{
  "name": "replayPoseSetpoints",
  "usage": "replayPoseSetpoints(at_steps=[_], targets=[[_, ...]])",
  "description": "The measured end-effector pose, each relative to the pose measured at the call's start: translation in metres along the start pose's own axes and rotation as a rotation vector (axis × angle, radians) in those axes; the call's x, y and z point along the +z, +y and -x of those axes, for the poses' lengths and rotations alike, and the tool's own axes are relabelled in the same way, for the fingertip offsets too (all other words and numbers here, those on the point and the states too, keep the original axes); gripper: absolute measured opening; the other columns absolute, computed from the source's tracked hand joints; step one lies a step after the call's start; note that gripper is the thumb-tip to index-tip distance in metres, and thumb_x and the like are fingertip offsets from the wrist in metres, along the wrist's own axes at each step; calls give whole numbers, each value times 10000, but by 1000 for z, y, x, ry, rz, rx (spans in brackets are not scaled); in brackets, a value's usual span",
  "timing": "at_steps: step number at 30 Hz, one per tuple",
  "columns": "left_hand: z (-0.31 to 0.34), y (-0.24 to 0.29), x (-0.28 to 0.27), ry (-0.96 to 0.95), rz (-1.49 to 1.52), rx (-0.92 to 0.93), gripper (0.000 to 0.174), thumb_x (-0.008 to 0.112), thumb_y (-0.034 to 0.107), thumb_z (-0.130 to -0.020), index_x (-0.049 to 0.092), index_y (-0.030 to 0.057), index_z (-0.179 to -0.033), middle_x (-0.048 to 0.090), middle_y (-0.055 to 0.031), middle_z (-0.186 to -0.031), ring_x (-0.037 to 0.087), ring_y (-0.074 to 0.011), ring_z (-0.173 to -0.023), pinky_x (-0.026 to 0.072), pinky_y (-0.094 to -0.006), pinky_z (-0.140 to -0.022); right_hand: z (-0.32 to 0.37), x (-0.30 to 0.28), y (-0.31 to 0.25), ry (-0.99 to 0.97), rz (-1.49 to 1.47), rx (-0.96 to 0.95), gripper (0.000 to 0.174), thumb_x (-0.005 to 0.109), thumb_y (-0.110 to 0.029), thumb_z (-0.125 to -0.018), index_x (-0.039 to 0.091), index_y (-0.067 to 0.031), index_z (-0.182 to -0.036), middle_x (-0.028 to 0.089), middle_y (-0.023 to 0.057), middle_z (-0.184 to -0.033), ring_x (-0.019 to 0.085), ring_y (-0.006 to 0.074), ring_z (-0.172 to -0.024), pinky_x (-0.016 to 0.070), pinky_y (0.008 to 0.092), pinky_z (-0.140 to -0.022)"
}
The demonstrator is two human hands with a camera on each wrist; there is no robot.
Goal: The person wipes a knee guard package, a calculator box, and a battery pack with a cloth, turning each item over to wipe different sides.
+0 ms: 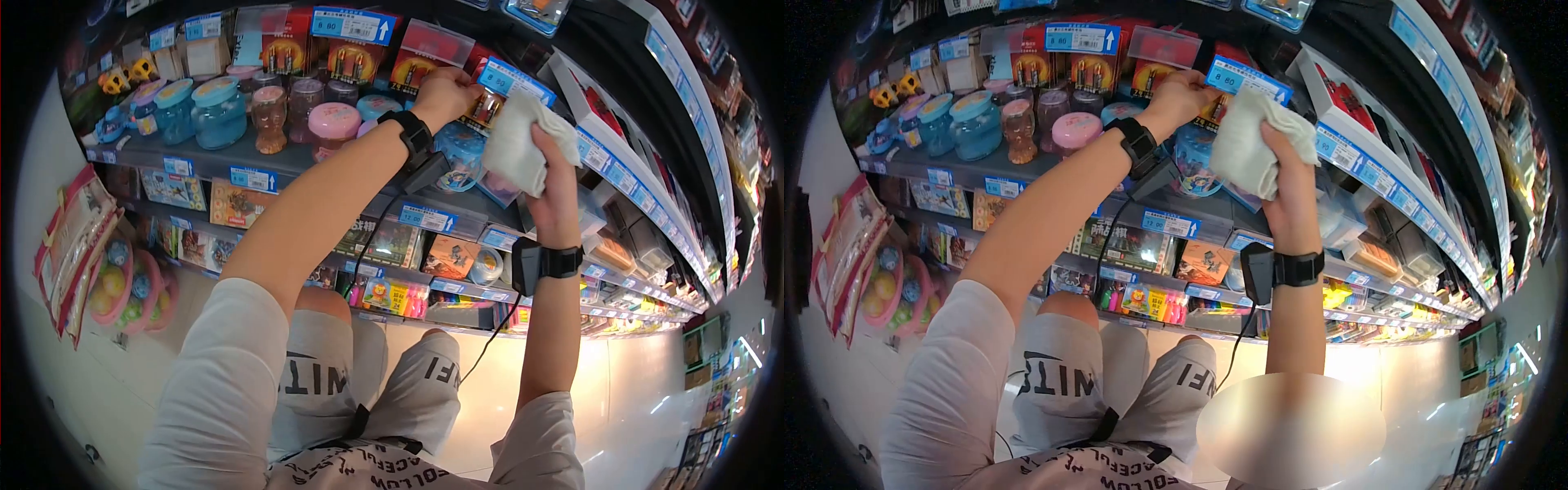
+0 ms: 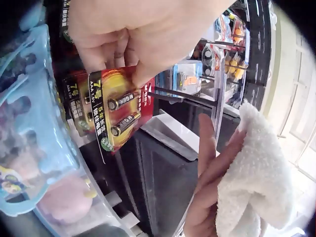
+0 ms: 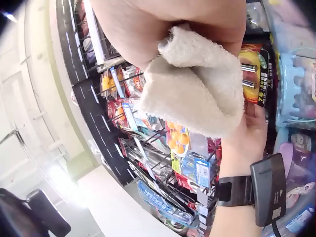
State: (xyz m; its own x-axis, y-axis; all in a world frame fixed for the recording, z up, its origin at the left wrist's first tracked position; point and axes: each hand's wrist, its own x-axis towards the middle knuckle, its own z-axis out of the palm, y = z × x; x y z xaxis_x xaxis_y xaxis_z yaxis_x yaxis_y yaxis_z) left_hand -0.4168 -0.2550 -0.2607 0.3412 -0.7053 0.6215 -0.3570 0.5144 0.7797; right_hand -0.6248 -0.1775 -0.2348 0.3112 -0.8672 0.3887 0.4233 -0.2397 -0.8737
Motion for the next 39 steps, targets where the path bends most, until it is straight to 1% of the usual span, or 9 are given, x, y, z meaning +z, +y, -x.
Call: replayPoseSetpoints(at_steps=[2, 7, 12, 14, 17, 21, 26, 33, 39], targets=[[2, 9, -4, 35, -274, -50, 391, 756, 393, -817, 728, 28, -952, 729, -155, -889, 702, -295, -855, 537, -373, -807, -5, -1, 8, -39, -33, 40, 414, 645, -129, -923, 539, -10, -1306, 645, 114, -1222, 659, 242, -1081, 557, 366, -914], [5, 16, -10, -55, -378, -134, 477, 693, 492, -850, 736, 20, -908, 718, -170, -888, 693, -315, -883, 523, -394, -824, -11, -2, 17, -26, -56, 46, 383, 666, -107, -897, 572, -12, -1256, 672, 117, -1162, 683, 241, -1022, 580, 367, -841], [16, 7, -35, -98, -328, 6, 447, 665, 448, -862, 731, 10, -919, 719, -176, -913, 698, -314, -894, 527, -399, -825, -9, -10, 32, -57, -47, 68, 362, 665, -95, -894, 586, -13, -1237, 678, 101, -1145, 681, 214, -1012, 575, 342, -826], [33, 21, -57, -105, -393, 68, 338, 631, 294, -888, 711, 1, -1037, 726, -146, -906, 707, -239, -857, 539, -329, -777, -10, -10, 38, -68, -29, 59, 350, 665, -90, -892, 594, -14, -1226, 682, 94, -1133, 680, 201, -1008, 572, 332, -819], [55, 28, -89, -19, -357, 135, 328, 607, 149, -881, 650, -3, -1169, 718, -155, -1037, 704, -238, -948, 536, -335, -818, -13, 3, 46, -145, 61, 29, 322, 674, -87, -862, 621, -15, -1172, 695, 73, -1073, 671, 160, -952, 536, 292, -819], [55, 10, -101, 81, -356, 150, 537, 599, 140, -846, 506, -43, -1342, 596, -267, -1243, 603, -357, -1156, 514, -387, -886, -38, 38, 56, -295, 84, -44, 304, 654, -109, -849, 636, -24, -1139, 689, 53, -1026, 655, 145, -926, 507, 274, -810], [29, -23, -97, 65, -161, 161, 600, 549, 184, -881, 428, -36, -1426, 575, -293, -1286, 560, -416, -1195, 422, -385, -1010, -69, 59, 79, -295, 193, -52, 301, 636, -148, -845, 649, -12, -1113, 688, 61, -1015, 645, 154, -923, 495, 297, -814], [24, -15, -105, -20, -142, -76, 553, 505, 195, -908, 463, -36, -1408, 613, -287, -1240, 589, -372, -1180, 439, -357, -985, -74, 62, 79, -200, 112, 14, 308, 626, -150, -839, 640, -6, -1110, 682, 74, -1029, 643, 174, -926, 490, 303, -812], [35, 2, -109, 78, -29, -21, 399, 599, 155, -892, 572, -62, -1226, 690, -156, -1036, 649, -175, -908, 494, -291, -827, -53, 61, 54, -265, 95, 6, 284, 610, -128, -850, 643, -25, -1112, 683, 50, -1012, 646, 150, -924, 493, 293, -809]])
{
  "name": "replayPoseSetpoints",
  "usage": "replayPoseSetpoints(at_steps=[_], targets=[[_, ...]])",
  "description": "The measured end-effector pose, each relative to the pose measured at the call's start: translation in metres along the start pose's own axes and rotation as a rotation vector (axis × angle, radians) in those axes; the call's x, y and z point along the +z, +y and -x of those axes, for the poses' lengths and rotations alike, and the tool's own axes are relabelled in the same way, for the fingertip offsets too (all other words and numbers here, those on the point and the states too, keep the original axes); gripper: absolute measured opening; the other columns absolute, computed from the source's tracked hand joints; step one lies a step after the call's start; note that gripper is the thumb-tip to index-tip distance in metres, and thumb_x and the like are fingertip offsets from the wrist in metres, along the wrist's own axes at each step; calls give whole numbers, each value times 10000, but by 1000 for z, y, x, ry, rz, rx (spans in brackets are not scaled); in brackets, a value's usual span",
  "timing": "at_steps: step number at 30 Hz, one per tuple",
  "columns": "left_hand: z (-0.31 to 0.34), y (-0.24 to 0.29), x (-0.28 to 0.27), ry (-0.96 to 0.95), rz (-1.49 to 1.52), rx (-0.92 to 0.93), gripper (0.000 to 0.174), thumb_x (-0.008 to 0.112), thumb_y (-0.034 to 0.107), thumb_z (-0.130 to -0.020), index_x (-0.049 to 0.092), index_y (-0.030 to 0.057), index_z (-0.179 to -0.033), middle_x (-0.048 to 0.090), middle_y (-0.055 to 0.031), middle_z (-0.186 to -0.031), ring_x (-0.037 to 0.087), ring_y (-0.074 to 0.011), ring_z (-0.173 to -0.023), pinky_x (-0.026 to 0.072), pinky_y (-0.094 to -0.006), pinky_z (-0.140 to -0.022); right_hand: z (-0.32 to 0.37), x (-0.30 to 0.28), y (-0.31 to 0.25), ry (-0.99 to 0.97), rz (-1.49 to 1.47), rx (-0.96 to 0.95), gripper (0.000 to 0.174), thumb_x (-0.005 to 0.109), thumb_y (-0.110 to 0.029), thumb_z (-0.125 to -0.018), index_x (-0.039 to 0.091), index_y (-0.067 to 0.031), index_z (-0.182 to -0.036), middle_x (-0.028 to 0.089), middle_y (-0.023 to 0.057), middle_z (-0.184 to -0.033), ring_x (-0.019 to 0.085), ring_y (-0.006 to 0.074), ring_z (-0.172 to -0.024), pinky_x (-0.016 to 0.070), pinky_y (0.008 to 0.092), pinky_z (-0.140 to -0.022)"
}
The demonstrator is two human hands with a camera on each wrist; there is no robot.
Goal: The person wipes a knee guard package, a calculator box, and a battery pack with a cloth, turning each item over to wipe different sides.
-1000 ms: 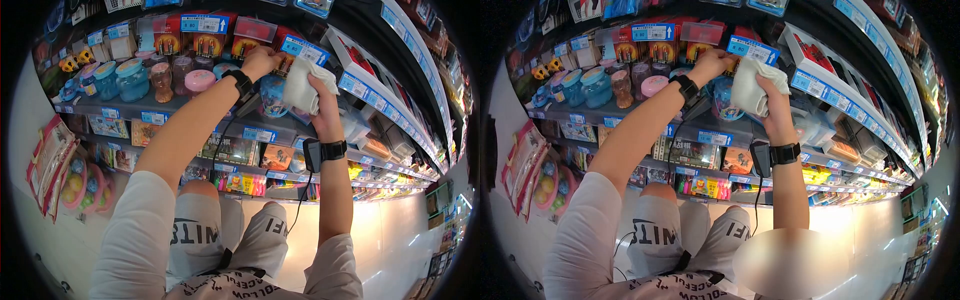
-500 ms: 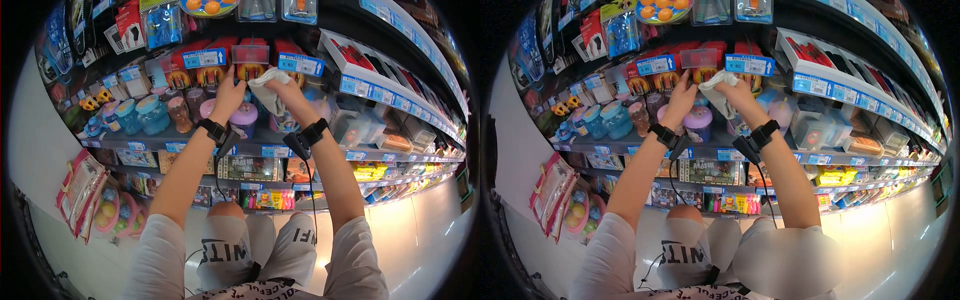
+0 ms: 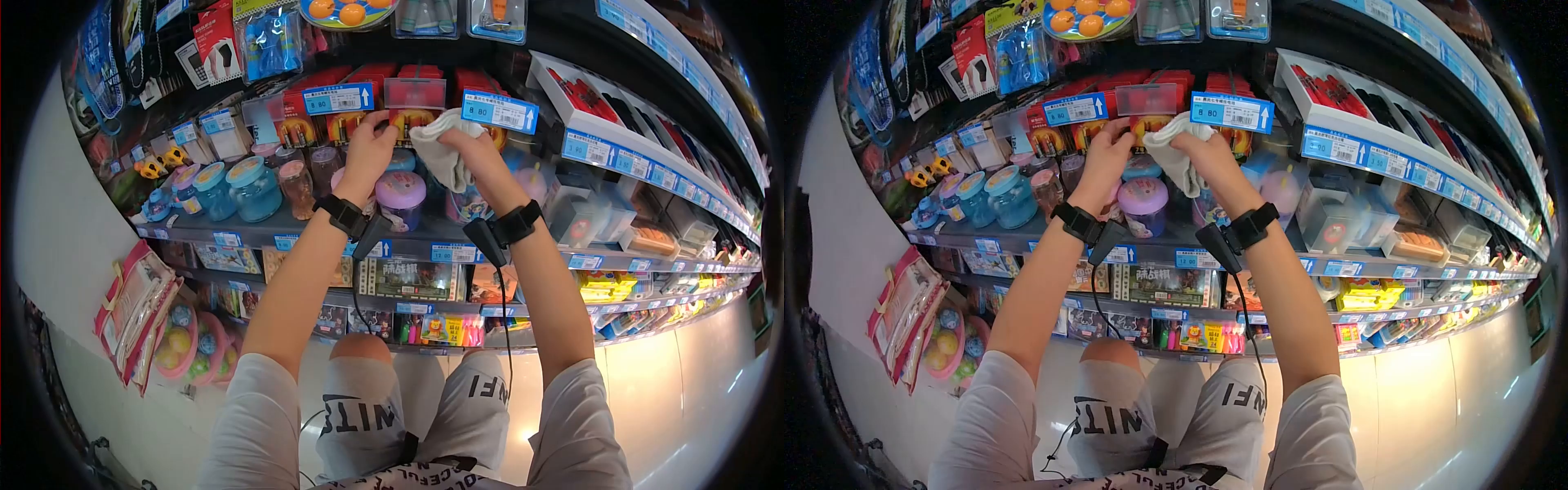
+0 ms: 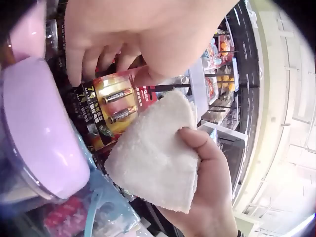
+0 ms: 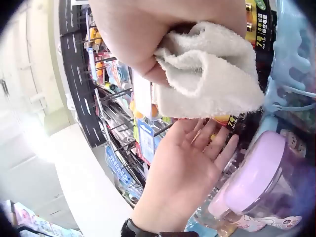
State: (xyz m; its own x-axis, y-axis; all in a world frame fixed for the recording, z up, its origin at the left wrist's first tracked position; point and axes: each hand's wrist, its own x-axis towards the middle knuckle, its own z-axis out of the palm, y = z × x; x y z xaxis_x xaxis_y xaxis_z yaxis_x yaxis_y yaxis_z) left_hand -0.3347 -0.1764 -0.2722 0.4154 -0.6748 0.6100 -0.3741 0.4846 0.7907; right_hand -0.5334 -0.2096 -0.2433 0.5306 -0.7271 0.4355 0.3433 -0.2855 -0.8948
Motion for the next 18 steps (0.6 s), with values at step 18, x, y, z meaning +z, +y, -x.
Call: replayPoseSetpoints(at_steps=[18], targets=[[44, 63, -18, -220, 419, -193, 314, 566, 165, -985, 567, 29, -1267, 656, -54, -1181, 638, -110, -1021, 503, -275, -884, 56, -33, 10, 140, -126, -9, 303, 598, -119, -914, 599, -14, -1198, 681, 65, -1078, 652, 150, -981, 518, 291, -829]])
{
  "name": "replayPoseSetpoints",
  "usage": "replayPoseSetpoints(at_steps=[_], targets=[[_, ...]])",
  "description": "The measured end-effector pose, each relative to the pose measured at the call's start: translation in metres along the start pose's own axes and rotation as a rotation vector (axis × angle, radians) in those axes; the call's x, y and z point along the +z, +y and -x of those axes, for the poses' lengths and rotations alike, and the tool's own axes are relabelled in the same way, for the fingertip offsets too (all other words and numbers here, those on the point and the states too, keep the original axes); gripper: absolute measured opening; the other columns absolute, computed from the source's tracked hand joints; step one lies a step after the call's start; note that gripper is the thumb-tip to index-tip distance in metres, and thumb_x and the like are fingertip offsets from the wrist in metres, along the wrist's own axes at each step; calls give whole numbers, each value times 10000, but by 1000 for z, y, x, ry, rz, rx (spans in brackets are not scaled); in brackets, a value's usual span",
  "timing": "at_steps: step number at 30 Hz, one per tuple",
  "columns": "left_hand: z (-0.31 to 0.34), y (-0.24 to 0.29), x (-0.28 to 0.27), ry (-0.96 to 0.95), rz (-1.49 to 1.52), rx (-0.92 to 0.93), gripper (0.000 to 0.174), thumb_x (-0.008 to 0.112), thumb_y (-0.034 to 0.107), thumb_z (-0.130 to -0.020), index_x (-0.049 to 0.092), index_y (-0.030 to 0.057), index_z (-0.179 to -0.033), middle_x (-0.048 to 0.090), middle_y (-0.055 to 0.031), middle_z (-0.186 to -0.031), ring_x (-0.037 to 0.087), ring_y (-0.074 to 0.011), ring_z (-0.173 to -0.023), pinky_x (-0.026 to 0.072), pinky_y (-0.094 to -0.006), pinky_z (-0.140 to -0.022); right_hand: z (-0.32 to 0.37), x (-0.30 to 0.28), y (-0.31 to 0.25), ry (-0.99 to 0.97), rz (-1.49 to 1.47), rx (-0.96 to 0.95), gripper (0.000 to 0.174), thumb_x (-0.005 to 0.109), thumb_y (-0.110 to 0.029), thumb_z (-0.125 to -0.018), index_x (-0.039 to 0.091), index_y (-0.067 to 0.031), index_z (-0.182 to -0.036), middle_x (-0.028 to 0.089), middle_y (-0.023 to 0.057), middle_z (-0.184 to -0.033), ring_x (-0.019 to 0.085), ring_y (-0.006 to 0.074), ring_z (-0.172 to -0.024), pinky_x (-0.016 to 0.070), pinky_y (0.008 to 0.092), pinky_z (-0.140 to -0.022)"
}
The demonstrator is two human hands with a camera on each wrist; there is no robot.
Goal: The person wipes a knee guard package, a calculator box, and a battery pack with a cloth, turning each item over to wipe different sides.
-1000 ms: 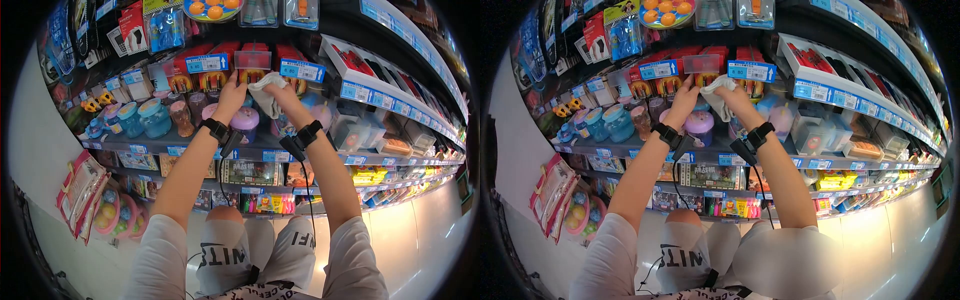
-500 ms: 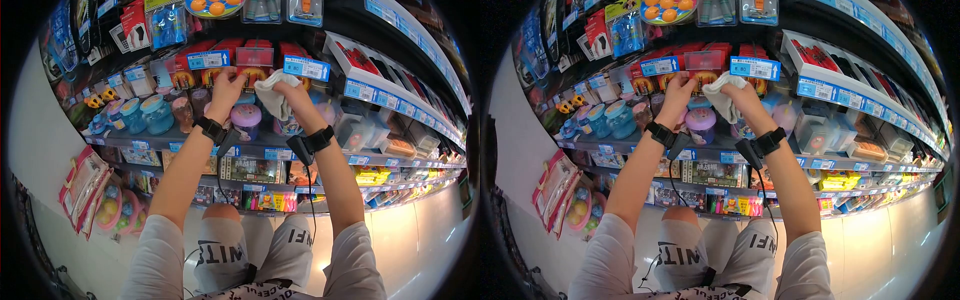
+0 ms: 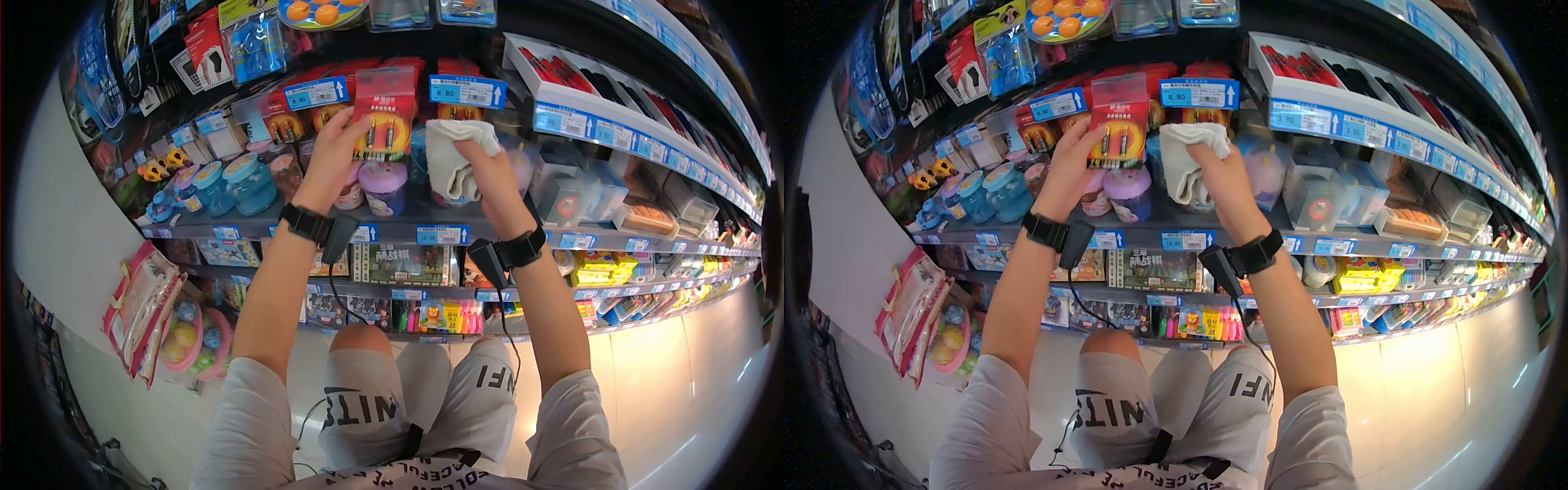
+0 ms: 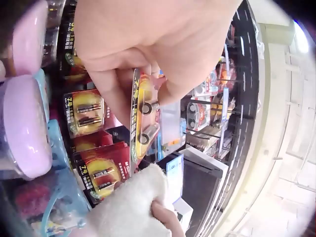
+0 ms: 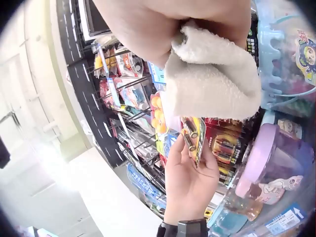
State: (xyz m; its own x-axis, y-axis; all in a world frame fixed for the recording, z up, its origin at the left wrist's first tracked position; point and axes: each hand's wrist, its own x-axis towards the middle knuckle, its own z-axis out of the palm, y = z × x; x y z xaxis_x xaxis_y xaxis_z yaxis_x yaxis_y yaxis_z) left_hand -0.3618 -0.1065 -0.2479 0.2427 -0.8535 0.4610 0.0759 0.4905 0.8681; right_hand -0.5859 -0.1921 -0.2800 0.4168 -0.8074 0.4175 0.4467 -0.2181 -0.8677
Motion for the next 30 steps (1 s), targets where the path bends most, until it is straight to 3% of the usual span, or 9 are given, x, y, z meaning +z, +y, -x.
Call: replayPoseSetpoints(at_steps=[5, 6, 9, 10, 13, 16, 23, 28, 30], targets=[[88, -9, 34, -27, -230, -48, 293, 575, 150, -990, 571, 25, -1255, 685, -29, -1069, 637, -73, -959, 508, -239, -829, 61, -5, 1, 113, 21, -96, 228, 568, -95, -933, 658, 1, -1120, 682, 21, -1010, 634, 113, -956, 499, 284, -816], [98, -23, 37, -77, -175, -78, 344, 552, 128, -984, 528, 14, -1307, 655, -60, -1180, 626, -121, -1058, 482, -288, -952, 72, -8, 5, 137, 232, -304, 244, 582, -12, -892, 662, -9, -1123, 679, 51, -1055, 650, 175, -979, 502, 306, -850], [124, -43, 80, -130, 13, -202, 399, 553, 123, -988, 480, 30, -1369, 596, -62, -1288, 585, -138, -1149, 472, -302, -979, 109, -10, 19, 211, 589, -638, 338, 614, 62, -813, 659, -38, -1133, 658, 109, -1119, 639, 280, -1040, 498, 329, -894], [127, -51, 89, -142, 13, -228, 399, 553, 123, -988, 480, 30, -1369, 596, -62, -1288, 585, -138, -1149, 472, -302, -979, 123, -11, 22, 204, 563, -537, 413, 662, 82, -739, 665, -60, -1127, 622, 161, -1168, 594, 360, -1111, 485, 365, -939], [136, -73, 114, -268, 204, -463, 469, 525, 144, -1011, 411, 50, -1456, 521, -50, -1390, 509, -127, -1245, 398, -298, -1049, 146, -31, 35, 347, 765, -622, 406, 689, 50, -735, 672, -75, -1121, 613, 149, -1192, 584, 353, -1137, 474, 384, -950], [137, -89, 133, -481, 115, -328, 586, 418, 253, -1065, 180, 84, -1574, 333, -67, -1541, 330, -152, -1405, 262, -318, -1145, 163, -41, 35, 478, 939, -624, 401, 718, 6, -719, 678, -86, -1107, 611, 136, -1182, 590, 342, -1093, 470, 402, -927], [132, -112, 150, -545, -29, -262, 614, 322, 435, -1072, 199, 98, -1571, 301, -70, -1559, 294, -178, -1424, 214, -328, -1168, 168, -61, 46, 516, 793, -622, 396, 692, 51, -725, 668, -64, -1103, 651, 121, -1061, 635, 313, -969, 507, 357, -842], [140, -126, 141, -483, 43, -471, 648, 320, 514, -1052, 288, 81, -1534, 529, -49, -1360, 544, -122, -1181, 471, -268, -953, 182, -78, 68, 549, 625, -466, 336, 627, 96, -777, 691, -37, -1079, 687, 140, -1053, 674, 304, -962, 524, 322, -841], [142, -132, 139, -506, 43, -506, 651, 309, 526, -1050, 307, 77, -1521, 526, -59, -1362, 546, -126, -1180, 468, -271, -960, 187, -74, 64, 643, 599, -454, 363, 600, 92, -786, 701, -35, -1111, 698, 154, -1110, 677, 301, -1032, 522, 320, -891]])
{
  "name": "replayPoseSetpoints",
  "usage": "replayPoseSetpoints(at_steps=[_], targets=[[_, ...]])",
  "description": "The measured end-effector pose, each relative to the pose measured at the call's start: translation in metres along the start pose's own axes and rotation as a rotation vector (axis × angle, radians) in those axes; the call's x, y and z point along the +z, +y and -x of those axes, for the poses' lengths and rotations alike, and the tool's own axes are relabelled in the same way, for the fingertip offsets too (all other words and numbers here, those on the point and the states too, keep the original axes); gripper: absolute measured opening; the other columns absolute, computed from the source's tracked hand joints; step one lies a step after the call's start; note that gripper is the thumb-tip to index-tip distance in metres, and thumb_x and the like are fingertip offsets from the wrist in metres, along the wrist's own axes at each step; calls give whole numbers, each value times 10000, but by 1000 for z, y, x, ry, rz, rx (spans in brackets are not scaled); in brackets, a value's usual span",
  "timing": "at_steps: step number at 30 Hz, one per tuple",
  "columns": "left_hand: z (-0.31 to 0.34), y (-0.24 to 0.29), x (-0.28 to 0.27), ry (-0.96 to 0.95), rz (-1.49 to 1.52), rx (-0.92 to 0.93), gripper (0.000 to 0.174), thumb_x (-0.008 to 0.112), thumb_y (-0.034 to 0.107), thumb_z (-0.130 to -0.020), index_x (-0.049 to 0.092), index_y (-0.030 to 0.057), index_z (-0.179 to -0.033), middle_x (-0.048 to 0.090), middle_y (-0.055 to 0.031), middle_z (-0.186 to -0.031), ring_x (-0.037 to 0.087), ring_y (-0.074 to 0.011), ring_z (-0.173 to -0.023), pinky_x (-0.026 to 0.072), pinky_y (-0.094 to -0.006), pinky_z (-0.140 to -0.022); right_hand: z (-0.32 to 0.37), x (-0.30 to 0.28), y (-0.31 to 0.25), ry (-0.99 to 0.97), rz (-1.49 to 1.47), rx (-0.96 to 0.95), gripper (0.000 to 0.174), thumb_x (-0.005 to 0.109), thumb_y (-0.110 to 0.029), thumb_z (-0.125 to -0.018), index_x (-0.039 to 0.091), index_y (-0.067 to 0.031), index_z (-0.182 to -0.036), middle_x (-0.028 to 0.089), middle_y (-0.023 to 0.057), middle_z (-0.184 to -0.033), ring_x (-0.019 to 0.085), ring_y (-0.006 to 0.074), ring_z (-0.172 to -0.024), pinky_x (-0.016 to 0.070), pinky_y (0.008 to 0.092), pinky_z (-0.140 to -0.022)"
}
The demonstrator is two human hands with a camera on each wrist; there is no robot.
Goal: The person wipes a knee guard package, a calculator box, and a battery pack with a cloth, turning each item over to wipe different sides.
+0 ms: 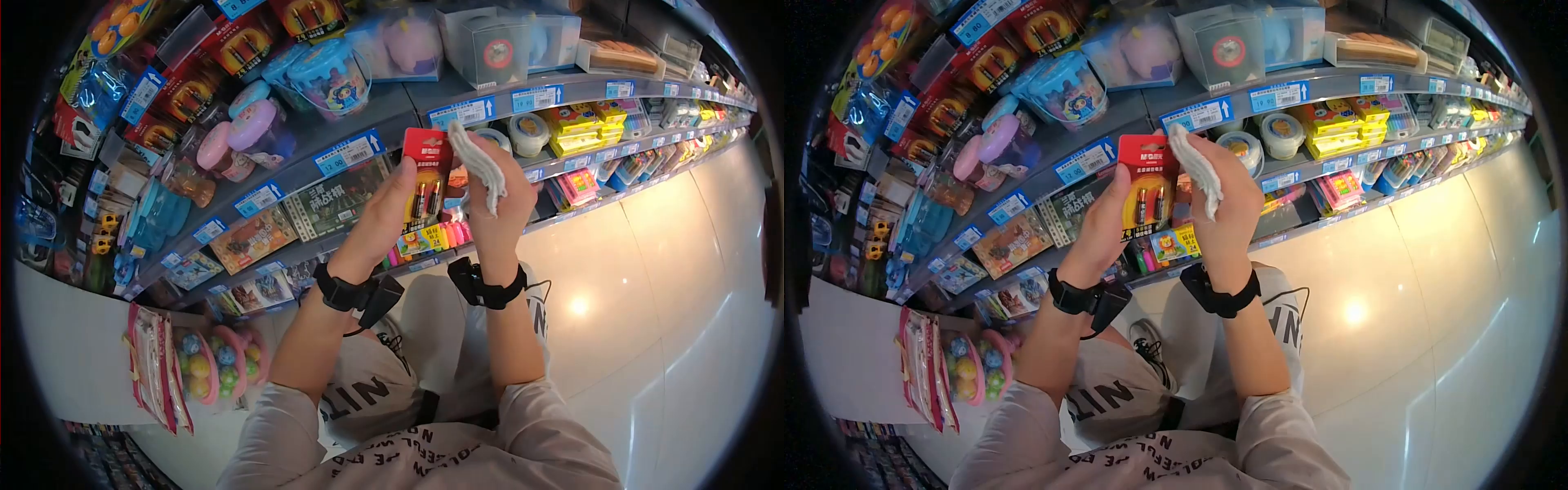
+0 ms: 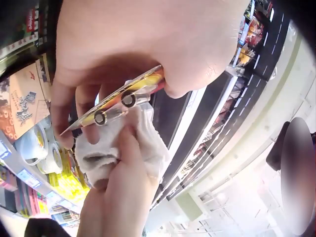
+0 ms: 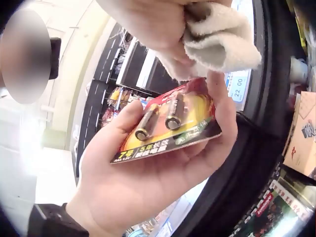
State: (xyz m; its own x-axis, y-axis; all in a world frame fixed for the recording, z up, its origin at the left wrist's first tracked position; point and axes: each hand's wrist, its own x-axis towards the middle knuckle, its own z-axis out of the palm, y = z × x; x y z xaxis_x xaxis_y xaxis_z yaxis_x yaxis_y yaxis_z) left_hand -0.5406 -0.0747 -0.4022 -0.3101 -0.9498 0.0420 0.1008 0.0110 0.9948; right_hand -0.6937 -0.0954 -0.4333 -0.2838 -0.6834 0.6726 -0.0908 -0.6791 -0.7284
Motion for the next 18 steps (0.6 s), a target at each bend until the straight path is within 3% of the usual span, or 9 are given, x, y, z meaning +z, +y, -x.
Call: replayPoseSetpoints(at_steps=[1, 3, 5, 6, 7, 9, 15, 18], targets=[[1, -2, 0, -20, -1, -26, 656, 298, 538, -1047, 326, 73, -1507, 524, -69, -1364, 547, -130, -1179, 465, -274, -967, 1, 2, -2, -5, 4, 6, 363, 600, 92, -786, 701, -35, -1111, 698, 154, -1110, 677, 301, -1032, 522, 320, -891], [1, -5, 8, -20, -9, 0, 665, 276, 546, -1047, 342, 54, -1489, 516, -98, -1373, 529, -155, -1214, 444, -296, -1004, 4, 9, -6, -33, 132, -309, 375, 612, 77, -770, 706, -39, -1114, 699, 148, -1115, 679, 290, -1035, 524, 345, -900], [4, -7, 12, 32, -107, 123, 683, 262, 550, -1048, 337, 33, -1487, 501, -109, -1392, 500, -173, -1253, 408, -315, -1045, 14, 16, -26, -35, 151, -303, 352, 650, 26, -763, 714, -42, -1103, 696, 137, -1115, 675, 287, -1037, 523, 367, -908], [9, -5, 7, 56, -343, 138, 717, 249, 571, -1039, 329, 19, -1489, 482, -109, -1410, 476, -175, -1277, 381, -320, -1068, 18, 20, -34, -40, 142, -290, 340, 667, 4, -760, 716, -40, -1093, 693, 136, -1113, 671, 290, -1040, 522, 366, -904], [13, -6, 9, 56, -345, 129, 717, 249, 571, -1039, 329, 19, -1489, 482, -109, -1410, 476, -175, -1277, 381, -320, -1068, 20, 21, -39, -46, 134, -274, 330, 685, -17, -756, 718, -37, -1083, 691, 135, -1110, 667, 293, -1042, 522, 364, -899], [18, -1, 18, 63, -29, 117, 747, 246, 591, -1029, 325, 4, -1484, 484, -108, -1407, 481, -174, -1271, 382, -318, -1065, 15, 17, -35, -51, 118, -309, 296, 629, 23, -793, 706, -3, -1077, 689, 159, -1122, 667, 320, -1046, 502, 360, -930], [20, -8, 6, 14, -144, 139, 754, 233, 606, -1022, 398, -4, -1435, 512, -121, -1367, 491, -182, -1258, 390, -310, -1053, 20, 19, -22, 48, 147, -239, 357, 637, 77, -721, 710, -23, -1057, 687, 152, -1106, 663, 328, -1017, 509, 359, -900], [26, -15, -1, 64, -209, 52, 745, 249, 604, -1023, 417, -15, -1403, 548, -97, -1294, 522, -154, -1177, 424, -304, -990, 26, 23, -37, 2, 157, -274, 319, 671, 5, -728, 713, -37, -1042, 691, 139, -1103, 660, 314, -1034, 517, 364, -888]])
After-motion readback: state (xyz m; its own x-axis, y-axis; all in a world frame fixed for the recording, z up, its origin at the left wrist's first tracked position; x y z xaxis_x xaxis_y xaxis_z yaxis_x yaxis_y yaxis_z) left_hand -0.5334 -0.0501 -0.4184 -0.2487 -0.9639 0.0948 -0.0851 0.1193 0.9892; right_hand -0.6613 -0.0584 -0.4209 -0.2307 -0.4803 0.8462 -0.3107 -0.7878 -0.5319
